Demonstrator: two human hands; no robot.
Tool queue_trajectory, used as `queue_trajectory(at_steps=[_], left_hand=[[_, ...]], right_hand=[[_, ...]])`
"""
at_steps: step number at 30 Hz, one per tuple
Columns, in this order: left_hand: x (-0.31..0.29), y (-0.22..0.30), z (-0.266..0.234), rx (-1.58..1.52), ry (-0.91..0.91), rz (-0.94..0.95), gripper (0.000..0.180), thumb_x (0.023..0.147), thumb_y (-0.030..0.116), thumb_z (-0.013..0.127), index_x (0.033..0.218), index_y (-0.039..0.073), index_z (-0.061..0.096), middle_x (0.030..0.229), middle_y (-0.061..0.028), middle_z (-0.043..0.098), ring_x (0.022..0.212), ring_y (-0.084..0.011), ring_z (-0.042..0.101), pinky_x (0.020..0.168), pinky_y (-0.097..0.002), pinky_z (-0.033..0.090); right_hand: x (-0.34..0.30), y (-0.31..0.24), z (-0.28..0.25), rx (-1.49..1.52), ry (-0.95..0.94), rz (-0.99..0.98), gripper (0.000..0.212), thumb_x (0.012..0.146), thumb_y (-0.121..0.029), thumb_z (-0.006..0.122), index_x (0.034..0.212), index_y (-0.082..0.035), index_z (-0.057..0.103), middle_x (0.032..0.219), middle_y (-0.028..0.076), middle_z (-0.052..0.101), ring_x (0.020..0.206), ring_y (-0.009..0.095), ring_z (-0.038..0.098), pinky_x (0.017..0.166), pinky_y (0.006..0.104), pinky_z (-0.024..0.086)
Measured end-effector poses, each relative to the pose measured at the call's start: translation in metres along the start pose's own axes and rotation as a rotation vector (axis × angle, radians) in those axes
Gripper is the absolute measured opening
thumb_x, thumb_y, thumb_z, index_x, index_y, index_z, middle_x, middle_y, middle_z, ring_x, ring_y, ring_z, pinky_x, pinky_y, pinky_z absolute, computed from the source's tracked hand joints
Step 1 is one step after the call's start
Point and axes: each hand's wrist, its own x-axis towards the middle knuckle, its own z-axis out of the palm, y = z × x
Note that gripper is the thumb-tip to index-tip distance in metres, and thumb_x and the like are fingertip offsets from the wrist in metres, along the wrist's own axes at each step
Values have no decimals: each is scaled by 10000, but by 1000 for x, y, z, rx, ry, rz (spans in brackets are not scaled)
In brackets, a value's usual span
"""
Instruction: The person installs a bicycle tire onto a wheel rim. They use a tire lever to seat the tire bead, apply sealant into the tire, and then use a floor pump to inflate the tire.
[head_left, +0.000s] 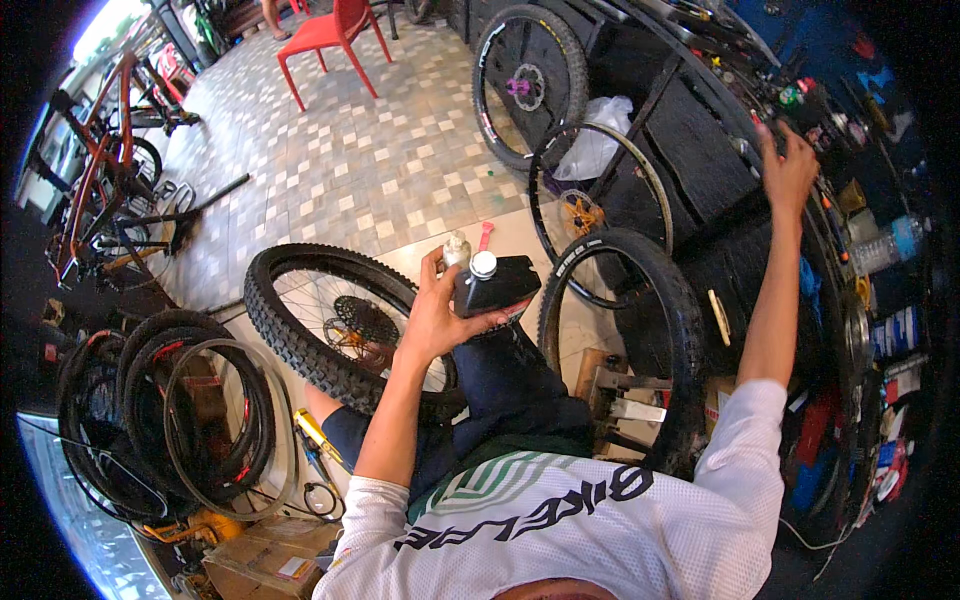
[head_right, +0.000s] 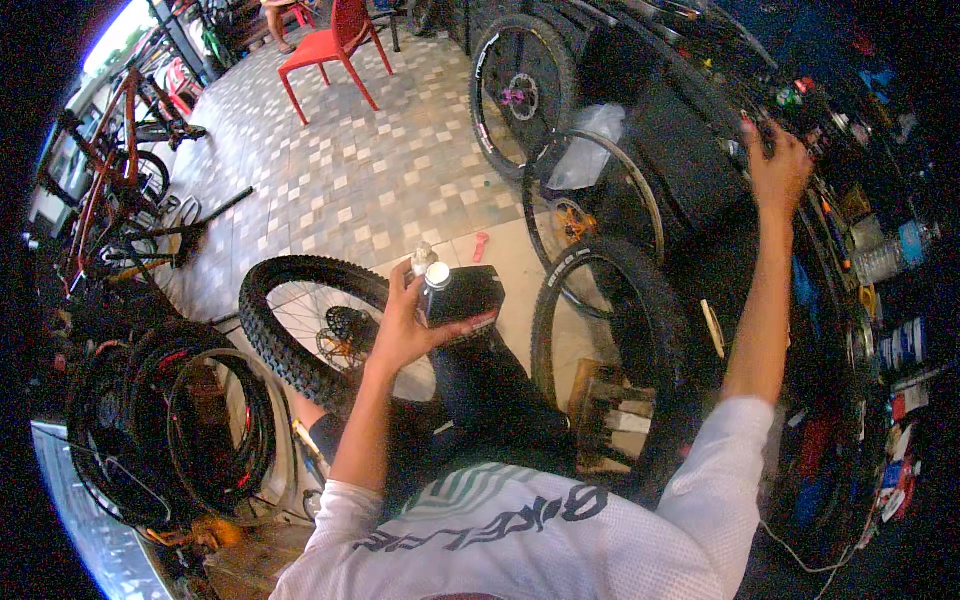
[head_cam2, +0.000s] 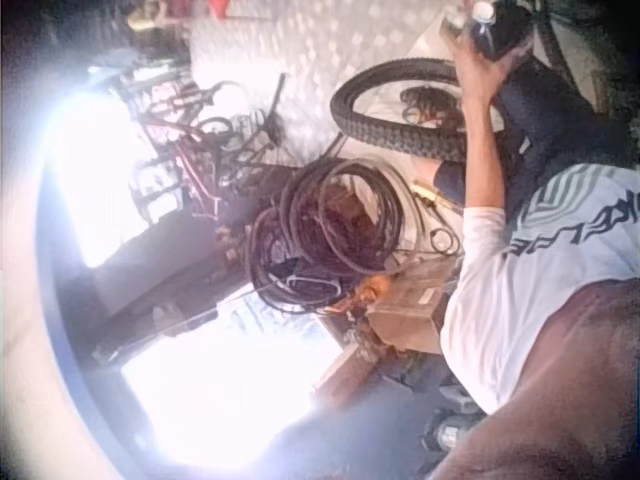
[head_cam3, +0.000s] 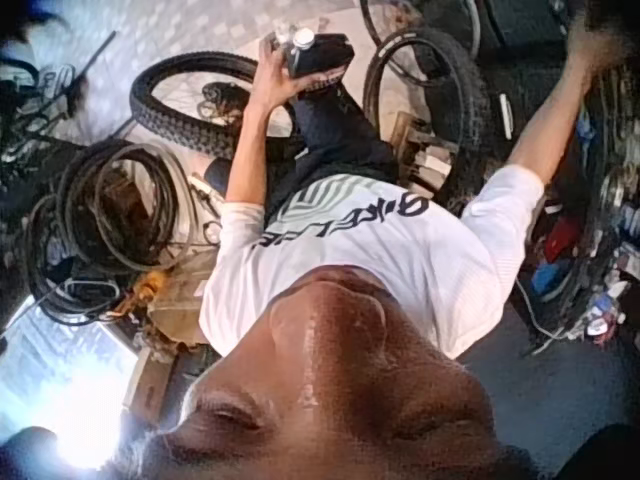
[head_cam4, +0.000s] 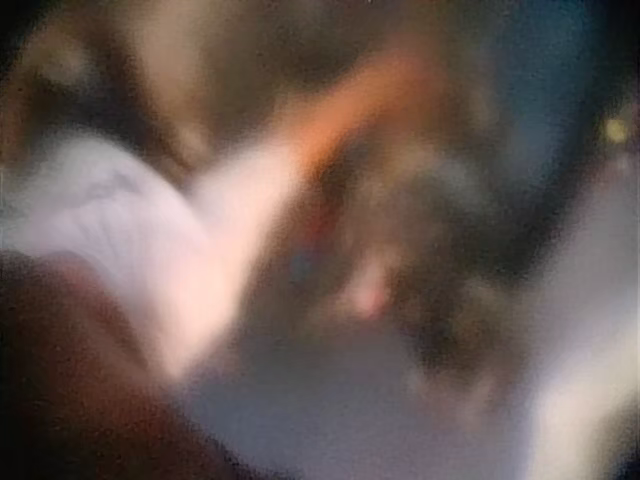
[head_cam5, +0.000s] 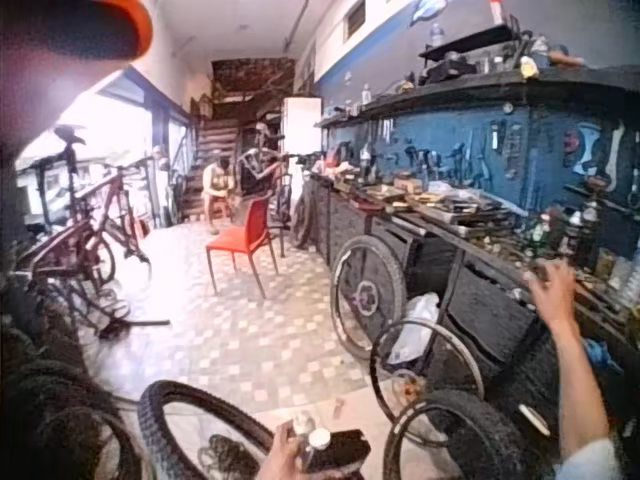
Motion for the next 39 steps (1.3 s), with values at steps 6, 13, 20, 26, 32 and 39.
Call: queue_trajectory(at_steps=[6, 13, 20, 26, 32, 39], left_hand=[[-3, 2, -2, 85, -7, -29, 859, 583, 364, 941, 1308, 57, 596, 1408, -232, 387, 1294, -440, 468, 1048, -495, 458], [-1, 9, -3, 81, -17, -20, 832, 578, 358, 944, 1262, 28, 603, 1390, -243, 396, 1267, -446, 493, 1021, -484, 484], [-3, 0, -2, 92, 6, 12, 822, 565, 404, 949, 1203, 5, 620, 1388, -267, 393, 1256, -475, 488, 1025, -491, 472], [-3, -3, 2, 69, 6, 2, 825, 573, 436, 946, 1181, -16, 619, 1383, -274, 393, 1232, -477, 500, 1024, -491, 464], [-3, -2, 1, 61, -13, 10, 835, 579, 440, 944, 1193, -20, 616, 1379, -266, 393, 1226, -469, 508, 1012, -483, 473], [-5, -4, 1, 56, 0, 35, 839, 577, 425, 945, 1213, -15, 617, 1390, -265, 387, 1236, -469, 507, 1012, -482, 478]], right_hand=[[-106, -229, -97, 1217, -530, -696, 386, 814, -154, 805, 1182, -102, 700, 1126, 95, 641, 1014, 227, 637, 842, 336, 539], [-114, -290, -87, 1390, -870, -842, 285, 863, -152, 756, 1134, -84, 699, 1068, 93, 675, 955, 250, 667, 823, 361, 535], [-93, -307, -97, 1208, -639, -1150, 156, 847, -174, 707, 957, -67, 682, 935, 100, 631, 902, 301, 652, 765, 415, 531], [-91, -314, -109, 1038, -476, -1319, 175, 771, -95, 722, 902, -45, 617, 934, 75, 621, 866, 270, 641, 748, 379, 537], [-95, -307, -106, 1091, -458, -1319, 269, 719, -184, 731, 880, -48, 563, 911, 98, 564, 884, 306, 607, 748, 415, 531], [-116, -294, -94, 1140, -338, -1232, 285, 690, -124, 752, 899, -48, 574, 967, 93, 593, 882, 304, 627, 732, 411, 537]])
